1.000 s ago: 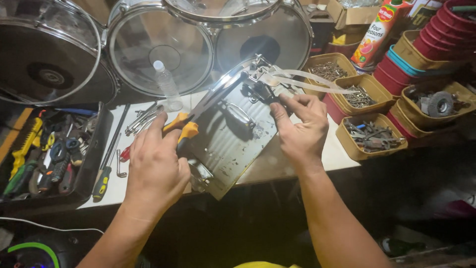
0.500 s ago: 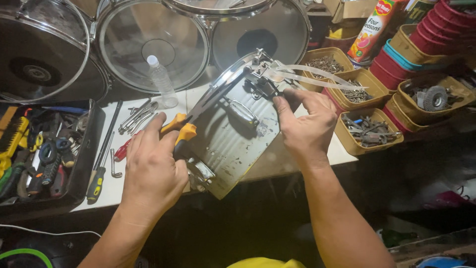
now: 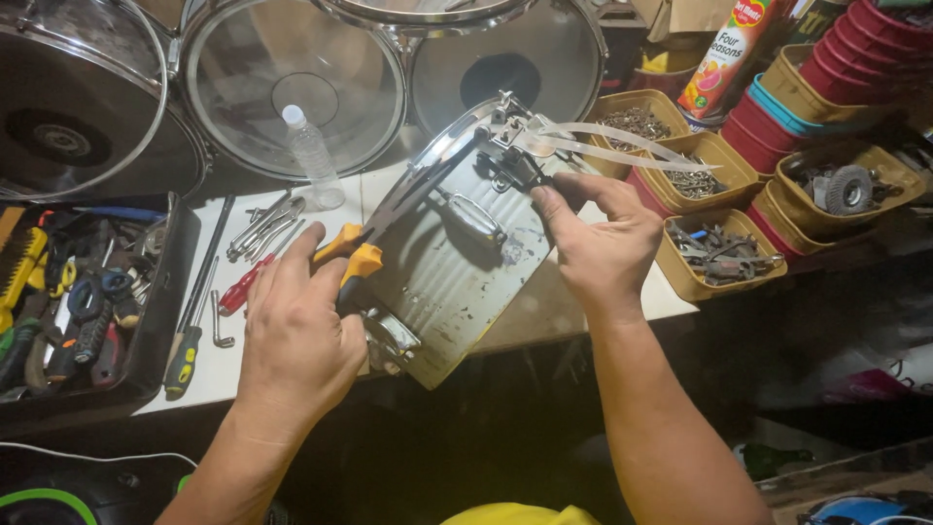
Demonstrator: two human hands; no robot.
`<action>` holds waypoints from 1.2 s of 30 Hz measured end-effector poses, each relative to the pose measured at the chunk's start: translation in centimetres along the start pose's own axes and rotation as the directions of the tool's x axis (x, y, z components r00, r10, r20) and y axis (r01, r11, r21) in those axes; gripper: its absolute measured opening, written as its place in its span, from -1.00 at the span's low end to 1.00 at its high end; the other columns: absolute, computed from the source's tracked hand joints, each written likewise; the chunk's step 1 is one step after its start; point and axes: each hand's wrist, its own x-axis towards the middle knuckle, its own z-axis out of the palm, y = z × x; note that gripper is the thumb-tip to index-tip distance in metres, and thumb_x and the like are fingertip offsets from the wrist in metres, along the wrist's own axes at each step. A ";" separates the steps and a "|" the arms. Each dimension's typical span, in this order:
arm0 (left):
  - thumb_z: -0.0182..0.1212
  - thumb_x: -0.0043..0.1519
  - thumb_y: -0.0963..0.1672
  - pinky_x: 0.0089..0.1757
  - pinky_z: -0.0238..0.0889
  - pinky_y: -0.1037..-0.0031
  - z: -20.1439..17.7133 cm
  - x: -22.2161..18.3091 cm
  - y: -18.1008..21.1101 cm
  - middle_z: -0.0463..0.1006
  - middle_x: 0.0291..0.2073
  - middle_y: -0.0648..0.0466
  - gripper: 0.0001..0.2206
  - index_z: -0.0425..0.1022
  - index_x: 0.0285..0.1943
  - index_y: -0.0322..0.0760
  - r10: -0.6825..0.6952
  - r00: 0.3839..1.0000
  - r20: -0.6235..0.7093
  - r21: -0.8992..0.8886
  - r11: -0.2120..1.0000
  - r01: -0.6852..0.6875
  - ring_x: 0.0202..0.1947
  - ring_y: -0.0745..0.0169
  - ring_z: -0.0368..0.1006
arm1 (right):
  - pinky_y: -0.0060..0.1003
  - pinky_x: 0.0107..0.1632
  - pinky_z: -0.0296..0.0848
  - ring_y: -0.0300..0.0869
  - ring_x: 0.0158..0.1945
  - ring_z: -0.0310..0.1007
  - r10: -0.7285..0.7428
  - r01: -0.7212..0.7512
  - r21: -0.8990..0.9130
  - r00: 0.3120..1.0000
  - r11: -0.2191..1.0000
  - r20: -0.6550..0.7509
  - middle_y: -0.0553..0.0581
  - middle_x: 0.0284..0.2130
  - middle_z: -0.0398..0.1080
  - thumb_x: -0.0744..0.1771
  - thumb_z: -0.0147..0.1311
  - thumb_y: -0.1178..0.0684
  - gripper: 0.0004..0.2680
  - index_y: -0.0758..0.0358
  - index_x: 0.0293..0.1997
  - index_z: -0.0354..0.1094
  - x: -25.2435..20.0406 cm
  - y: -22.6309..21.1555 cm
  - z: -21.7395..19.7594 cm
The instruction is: Repairing a snare drum mechanism using pliers to tension straps and adjust hardware components.
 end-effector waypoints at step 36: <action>0.07 -0.02 -0.27 0.30 -0.48 -0.48 -5.2 7.8 9.3 -0.44 0.62 -0.29 -0.48 0.33 0.20 -0.15 -0.331 0.746 0.578 0.380 0.918 0.113 0.56 -0.52 -0.51 | -0.34 -0.21 0.42 -0.19 -0.20 0.43 -0.181 0.177 0.053 0.979 0.983 0.093 0.09 -0.29 0.59 0.32 0.36 0.07 -0.88 0.27 -0.18 0.58 0.1 0.0 -0.8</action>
